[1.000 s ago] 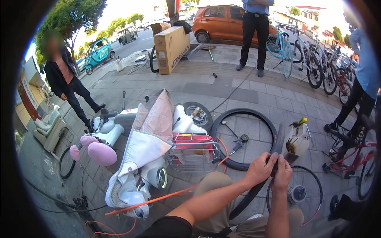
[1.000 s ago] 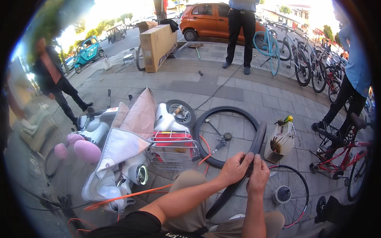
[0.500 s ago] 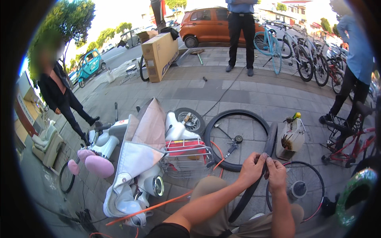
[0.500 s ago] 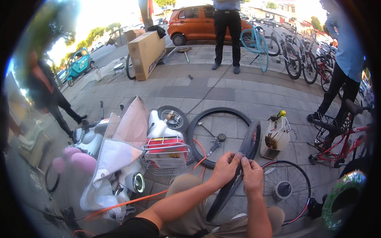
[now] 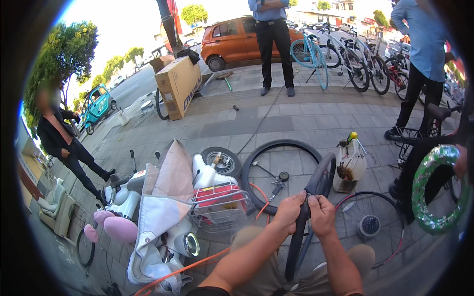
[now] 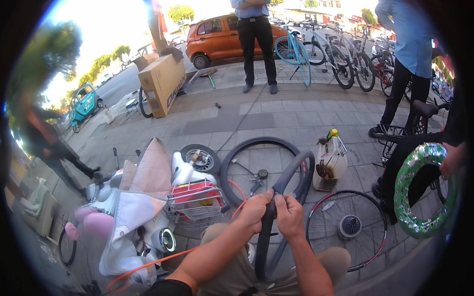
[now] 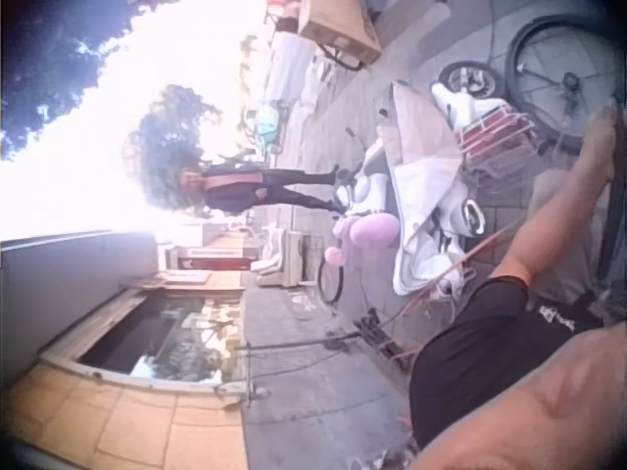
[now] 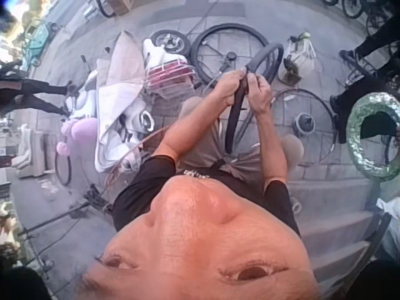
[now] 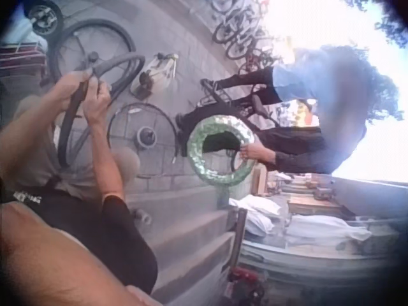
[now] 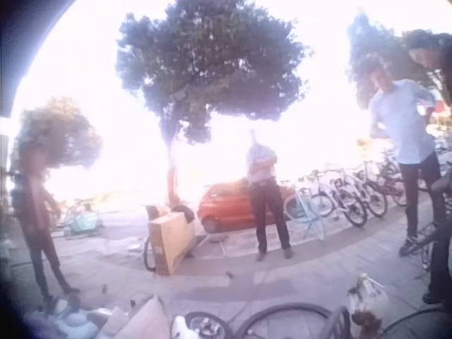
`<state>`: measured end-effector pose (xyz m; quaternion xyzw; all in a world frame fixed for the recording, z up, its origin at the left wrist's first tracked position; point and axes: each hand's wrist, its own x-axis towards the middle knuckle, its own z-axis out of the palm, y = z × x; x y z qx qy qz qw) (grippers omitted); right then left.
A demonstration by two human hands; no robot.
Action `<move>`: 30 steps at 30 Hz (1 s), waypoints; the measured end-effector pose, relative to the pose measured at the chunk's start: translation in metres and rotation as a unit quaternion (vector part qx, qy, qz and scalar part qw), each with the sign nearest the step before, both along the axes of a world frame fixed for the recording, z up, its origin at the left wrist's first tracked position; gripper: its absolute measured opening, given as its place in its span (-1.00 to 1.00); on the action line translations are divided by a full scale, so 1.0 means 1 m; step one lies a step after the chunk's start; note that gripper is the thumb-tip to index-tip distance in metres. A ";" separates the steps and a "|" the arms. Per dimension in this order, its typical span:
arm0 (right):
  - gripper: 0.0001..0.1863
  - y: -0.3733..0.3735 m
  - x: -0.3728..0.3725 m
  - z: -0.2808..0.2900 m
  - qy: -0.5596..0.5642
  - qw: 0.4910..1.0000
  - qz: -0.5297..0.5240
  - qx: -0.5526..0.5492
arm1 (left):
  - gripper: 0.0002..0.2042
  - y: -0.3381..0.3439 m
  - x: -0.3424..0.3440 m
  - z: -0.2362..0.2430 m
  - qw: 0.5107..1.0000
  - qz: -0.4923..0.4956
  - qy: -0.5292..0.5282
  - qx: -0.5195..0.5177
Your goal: The person sits on the sidewalk and repairs a bicycle inner tube. They apply a patch to the tube, press it down, and then insert the inner tube into the tire casing.
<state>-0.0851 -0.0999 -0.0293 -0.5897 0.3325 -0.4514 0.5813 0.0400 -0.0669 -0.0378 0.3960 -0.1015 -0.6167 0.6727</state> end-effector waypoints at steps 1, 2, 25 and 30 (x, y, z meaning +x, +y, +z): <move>-0.70 -0.001 0.001 -0.006 -0.026 1.000 0.009 0.016 | -0.71 0.002 0.002 -0.002 1.000 -0.018 0.001 -0.003; -0.71 0.000 -0.001 -0.010 -0.052 0.998 0.019 0.031 | -0.71 0.002 0.001 -0.004 0.999 -0.036 0.002 -0.006; -0.59 -0.012 -0.013 -0.018 0.072 0.992 -0.085 0.066 | -0.62 0.004 -0.026 -0.012 0.976 0.054 -0.210 0.035; -0.59 -0.013 -0.012 -0.007 0.042 0.993 -0.063 0.086 | -0.63 -0.001 -0.026 -0.014 0.959 0.086 -0.270 -0.005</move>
